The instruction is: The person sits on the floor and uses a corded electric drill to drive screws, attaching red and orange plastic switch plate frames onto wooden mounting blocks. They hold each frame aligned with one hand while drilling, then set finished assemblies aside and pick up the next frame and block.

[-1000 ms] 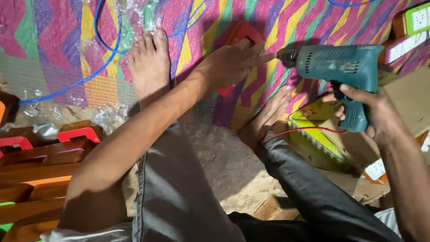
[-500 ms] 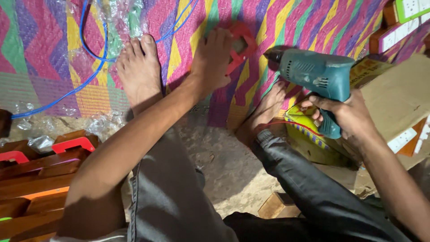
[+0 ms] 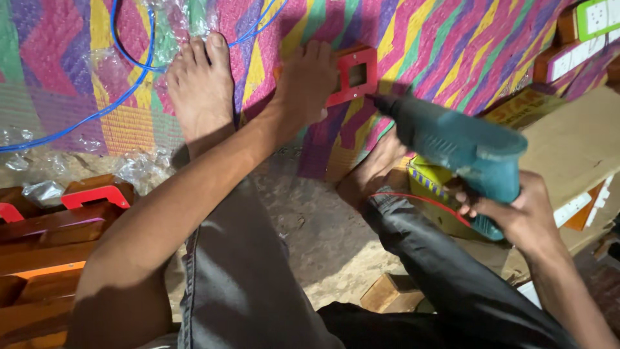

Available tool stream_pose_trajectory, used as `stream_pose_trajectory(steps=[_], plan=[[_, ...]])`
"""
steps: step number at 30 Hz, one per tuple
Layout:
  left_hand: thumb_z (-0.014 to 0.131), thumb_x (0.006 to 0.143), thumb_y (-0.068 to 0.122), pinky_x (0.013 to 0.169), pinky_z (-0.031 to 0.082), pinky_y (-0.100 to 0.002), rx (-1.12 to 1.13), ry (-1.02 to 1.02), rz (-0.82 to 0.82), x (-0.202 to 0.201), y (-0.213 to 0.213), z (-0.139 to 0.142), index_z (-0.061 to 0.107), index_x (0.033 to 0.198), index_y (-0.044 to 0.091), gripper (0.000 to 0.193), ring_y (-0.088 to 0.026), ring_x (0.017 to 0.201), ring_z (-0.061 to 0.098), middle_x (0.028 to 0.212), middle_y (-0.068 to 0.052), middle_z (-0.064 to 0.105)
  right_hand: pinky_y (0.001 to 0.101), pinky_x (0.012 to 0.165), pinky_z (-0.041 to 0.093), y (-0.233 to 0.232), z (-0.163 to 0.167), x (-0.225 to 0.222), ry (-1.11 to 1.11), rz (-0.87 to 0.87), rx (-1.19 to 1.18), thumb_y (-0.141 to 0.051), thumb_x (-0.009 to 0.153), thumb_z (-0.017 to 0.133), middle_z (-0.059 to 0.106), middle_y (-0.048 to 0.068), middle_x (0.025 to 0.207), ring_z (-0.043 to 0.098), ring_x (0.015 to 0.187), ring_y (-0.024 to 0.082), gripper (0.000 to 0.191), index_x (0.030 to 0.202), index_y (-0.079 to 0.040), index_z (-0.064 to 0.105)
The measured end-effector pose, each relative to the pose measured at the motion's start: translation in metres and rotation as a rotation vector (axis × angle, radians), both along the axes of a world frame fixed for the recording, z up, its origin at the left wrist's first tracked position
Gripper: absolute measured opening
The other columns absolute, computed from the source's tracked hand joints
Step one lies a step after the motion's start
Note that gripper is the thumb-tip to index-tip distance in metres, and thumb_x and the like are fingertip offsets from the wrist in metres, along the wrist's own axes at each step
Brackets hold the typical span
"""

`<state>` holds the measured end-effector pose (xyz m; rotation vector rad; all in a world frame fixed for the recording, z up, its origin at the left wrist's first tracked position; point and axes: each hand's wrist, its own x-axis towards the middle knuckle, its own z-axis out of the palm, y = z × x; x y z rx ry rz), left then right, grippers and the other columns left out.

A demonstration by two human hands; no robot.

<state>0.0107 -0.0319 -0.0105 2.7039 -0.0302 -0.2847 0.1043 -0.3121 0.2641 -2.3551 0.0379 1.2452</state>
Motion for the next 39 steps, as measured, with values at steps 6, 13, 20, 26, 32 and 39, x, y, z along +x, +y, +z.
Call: stream_pose_trajectory(steps=[6,13,20,26,32,39], plan=[[0.090,0.046,0.043,0.085,0.047,-0.039,0.017,-0.054,0.026,0.000,0.001,0.000,0.065,0.110,0.003,0.079,-0.027,0.103,0.055,0.106,-0.011,0.058,0.0342,0.068,0.058,-0.006,-0.010,-0.008,0.010,-0.039,-0.003,0.014,0.073,0.061,0.075,0.019,0.091,0.072,0.074,0.022,0.036,0.109,0.012,0.068],[0.090,0.047,0.043,0.085,0.047,-0.040,-0.015,-0.100,0.048,-0.003,0.002,-0.001,0.066,0.109,0.002,0.078,-0.027,0.102,0.055,0.103,-0.011,0.058,0.0340,0.068,0.058,-0.002,-0.017,-0.009,0.015,-0.060,-0.001,0.014,0.075,0.061,0.075,0.020,0.092,0.072,0.074,0.023,0.035,0.109,0.012,0.067],[0.090,0.045,0.045,0.083,0.047,-0.040,-0.007,-0.097,0.047,-0.001,0.002,-0.002,0.067,0.109,0.001,0.081,-0.028,0.103,0.055,0.104,-0.011,0.059,0.0337,0.070,0.058,0.001,-0.018,-0.009,-0.012,0.004,-0.026,0.013,0.076,0.063,0.076,0.019,0.092,0.072,0.076,0.022,0.030,0.105,0.011,0.067],[0.090,0.047,0.043,0.085,0.047,-0.040,-0.056,-0.093,0.052,-0.003,0.001,-0.001,0.068,0.111,0.000,0.080,-0.027,0.104,0.055,0.105,-0.011,0.059,0.0338,0.070,0.058,0.005,-0.017,-0.011,-0.023,0.019,-0.043,0.013,0.076,0.063,0.076,0.019,0.091,0.072,0.075,0.022,0.028,0.104,0.011,0.067],[0.091,0.046,0.043,0.087,0.047,-0.040,-0.067,-0.142,0.019,-0.002,0.002,-0.003,0.069,0.109,-0.001,0.080,-0.029,0.106,0.055,0.107,-0.013,0.059,0.0324,0.069,0.055,0.028,-0.018,-0.007,-0.008,0.054,-0.136,0.012,0.070,0.065,0.077,0.014,0.087,0.071,0.073,0.019,0.029,0.097,0.006,0.071],[0.090,0.049,0.037,0.088,0.047,-0.041,-0.104,-0.161,-0.022,0.001,0.001,-0.005,0.069,0.104,0.000,0.070,-0.030,0.102,0.057,0.104,-0.014,0.060,0.0376,0.066,0.053,0.051,-0.012,-0.006,-0.014,0.194,-0.410,0.002,0.074,0.065,0.073,0.015,0.069,0.070,0.064,0.023,0.007,0.077,0.005,0.071]])
